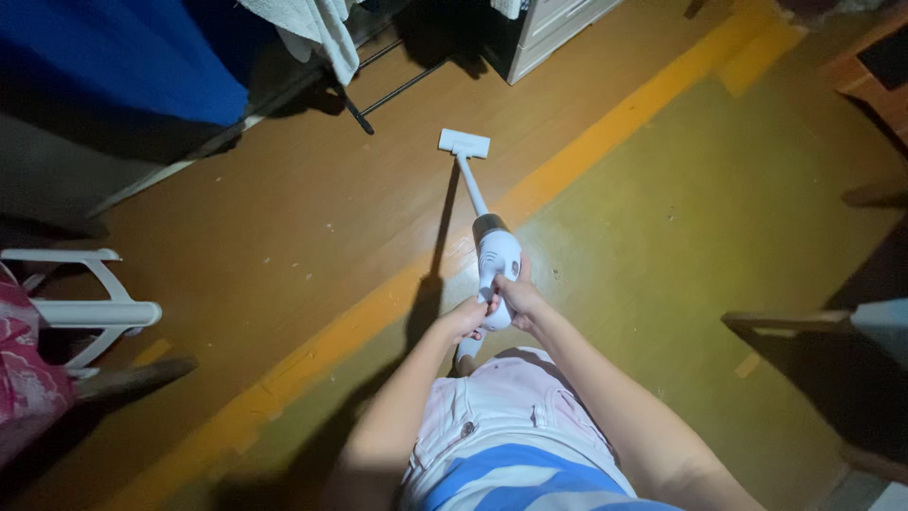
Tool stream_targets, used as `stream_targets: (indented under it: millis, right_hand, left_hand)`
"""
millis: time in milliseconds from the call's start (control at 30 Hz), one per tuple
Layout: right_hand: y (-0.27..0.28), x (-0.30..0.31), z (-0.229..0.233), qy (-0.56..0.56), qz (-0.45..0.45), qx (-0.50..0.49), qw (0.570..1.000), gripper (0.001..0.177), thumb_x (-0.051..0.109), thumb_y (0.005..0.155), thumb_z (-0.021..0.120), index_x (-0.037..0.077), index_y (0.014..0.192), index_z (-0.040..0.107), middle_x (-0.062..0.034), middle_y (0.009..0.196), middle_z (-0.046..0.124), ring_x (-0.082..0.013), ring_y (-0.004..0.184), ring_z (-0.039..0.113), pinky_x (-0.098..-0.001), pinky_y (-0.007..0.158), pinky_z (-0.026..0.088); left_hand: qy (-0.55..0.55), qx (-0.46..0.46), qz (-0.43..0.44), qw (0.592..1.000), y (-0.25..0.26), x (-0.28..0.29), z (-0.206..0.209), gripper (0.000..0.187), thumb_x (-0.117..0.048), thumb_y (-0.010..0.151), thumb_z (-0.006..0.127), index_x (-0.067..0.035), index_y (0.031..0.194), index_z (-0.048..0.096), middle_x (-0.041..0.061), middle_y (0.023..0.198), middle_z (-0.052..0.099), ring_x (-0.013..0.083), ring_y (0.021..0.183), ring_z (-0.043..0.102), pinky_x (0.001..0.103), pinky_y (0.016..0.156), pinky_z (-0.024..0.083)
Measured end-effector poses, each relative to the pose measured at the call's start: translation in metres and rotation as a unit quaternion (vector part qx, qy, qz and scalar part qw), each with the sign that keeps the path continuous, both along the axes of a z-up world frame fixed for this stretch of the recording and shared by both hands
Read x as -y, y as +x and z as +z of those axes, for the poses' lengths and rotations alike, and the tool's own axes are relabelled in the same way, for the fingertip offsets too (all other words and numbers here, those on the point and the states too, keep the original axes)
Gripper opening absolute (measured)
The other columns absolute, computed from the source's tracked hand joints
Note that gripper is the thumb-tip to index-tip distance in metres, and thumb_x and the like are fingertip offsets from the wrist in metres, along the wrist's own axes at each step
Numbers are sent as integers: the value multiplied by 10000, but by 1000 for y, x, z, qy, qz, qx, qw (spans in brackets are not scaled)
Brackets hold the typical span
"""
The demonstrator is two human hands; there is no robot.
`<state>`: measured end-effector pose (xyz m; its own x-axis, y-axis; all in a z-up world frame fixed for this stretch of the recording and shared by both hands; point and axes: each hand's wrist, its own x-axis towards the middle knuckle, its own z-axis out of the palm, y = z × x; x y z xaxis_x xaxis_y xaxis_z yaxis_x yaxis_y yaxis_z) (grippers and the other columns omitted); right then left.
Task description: The person uses a handheld cordless vacuum to clean a painted concrete floor in a room. They move the vacuum head back and forth across the surface, navigating around furniture and a clothes rack.
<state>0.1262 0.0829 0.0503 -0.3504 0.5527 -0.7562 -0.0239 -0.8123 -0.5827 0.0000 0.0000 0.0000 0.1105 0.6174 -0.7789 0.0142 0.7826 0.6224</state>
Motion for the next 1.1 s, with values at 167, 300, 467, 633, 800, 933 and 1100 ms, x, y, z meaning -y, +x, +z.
stream_targets:
  millis: [167, 300, 467, 633, 800, 933, 1100]
  right_hand:
    - [0, 64, 24, -15, -12, 4, 1000, 1022, -14, 916, 539, 494, 1586, -42, -126, 890, 566, -171, 538, 527, -352, 428, 502]
    - [-3, 127, 30, -37, -31, -3, 999, 1037, -11, 908, 546, 502, 1580, -55, -112, 899, 573, -170, 533, 528, -356, 433, 504]
    - [2, 212, 25, -24, -31, -6, 999, 1052, -1, 906, 566, 481, 1591, -71, -116, 895, 570, -170, 549, 535, -355, 444, 515]
    - [10, 271, 49, -25, -37, -16, 999, 1049, -16, 901, 552, 461, 1602, -66, -117, 927, 589, -172, 562, 546, -338, 449, 514]
    - [13, 304, 95, -85, -62, -31, 994, 1063, -12, 909, 549, 516, 1584, -80, -99, 944, 578, -145, 565, 535, -323, 450, 510]
    - [11, 314, 108, -71, -45, -36, 996, 1059, -32, 907, 554, 489, 1600, -54, -104, 921, 566, -142, 565, 538, -314, 442, 503]
    - [3, 315, 99, -39, -1, -37, 999, 1009, -23, 887, 544, 432, 1616, 15, -109, 818, 534, -154, 509, 521, -323, 413, 494]
  left_hand:
    - [3, 20, -22, 1000, -7, 57, 31, 238, -430, 1021, 483, -263, 931, 627, -87, 784, 526, 80, 635, 427, 294, 529, 401]
    - [-29, 31, -34, 999, -16, 116, 27, 276, -427, 1022, 469, -268, 923, 672, -97, 804, 572, 90, 621, 426, 287, 530, 398]
    - [-10, 77, -41, 996, -18, 204, -6, 313, -438, 1055, 473, -232, 904, 655, -70, 800, 585, 107, 636, 467, 312, 542, 391]
    - [-5, 178, -17, 984, -12, 258, -24, 242, -333, 1088, 509, -221, 999, 704, -96, 894, 635, 64, 781, 549, 268, 675, 414]
    - [-115, 280, -66, 951, -25, 281, 36, 242, -362, 1093, 434, -276, 970, 625, -143, 818, 579, 66, 732, 548, 276, 641, 409]
    - [-131, 301, -93, 940, -31, 286, 56, 244, -333, 1074, 396, -265, 985, 612, -136, 867, 611, 79, 794, 589, 304, 679, 439]
    - [-120, 318, -65, 938, -33, 292, 23, 224, -266, 1062, 394, -250, 956, 591, -104, 866, 611, 93, 796, 582, 364, 690, 474]
